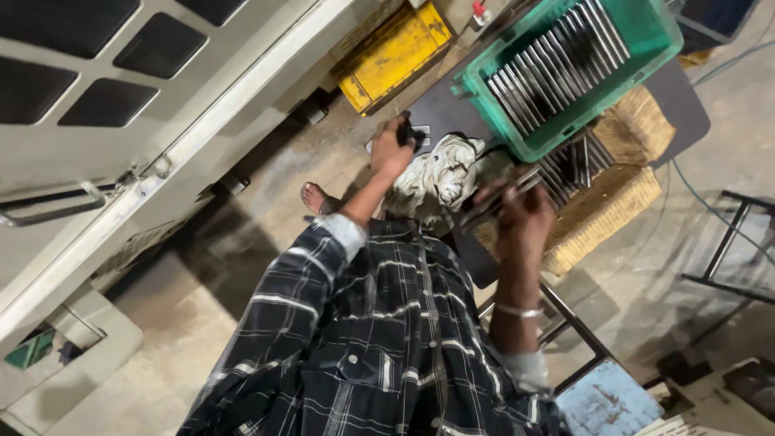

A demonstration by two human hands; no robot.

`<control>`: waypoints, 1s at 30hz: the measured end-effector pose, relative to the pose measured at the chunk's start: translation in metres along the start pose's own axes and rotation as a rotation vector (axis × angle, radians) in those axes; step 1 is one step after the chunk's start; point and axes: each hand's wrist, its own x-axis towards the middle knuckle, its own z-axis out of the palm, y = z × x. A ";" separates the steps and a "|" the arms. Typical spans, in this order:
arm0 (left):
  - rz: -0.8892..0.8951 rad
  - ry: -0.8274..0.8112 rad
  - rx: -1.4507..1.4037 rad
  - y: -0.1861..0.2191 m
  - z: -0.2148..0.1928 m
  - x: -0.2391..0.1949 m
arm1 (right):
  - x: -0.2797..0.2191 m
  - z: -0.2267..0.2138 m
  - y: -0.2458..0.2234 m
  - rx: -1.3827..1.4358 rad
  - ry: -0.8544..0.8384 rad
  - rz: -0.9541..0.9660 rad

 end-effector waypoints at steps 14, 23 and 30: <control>-0.794 -0.160 -0.689 -0.033 -0.120 -0.071 | 0.283 -0.063 0.027 -1.717 -0.311 -0.791; -0.800 -0.123 -0.596 -0.032 -0.133 -0.086 | 0.272 -0.058 0.034 -1.690 -0.268 -0.700; -0.806 -0.104 -0.630 -0.036 -0.129 -0.088 | 0.279 -0.058 0.037 -1.726 -0.214 -0.753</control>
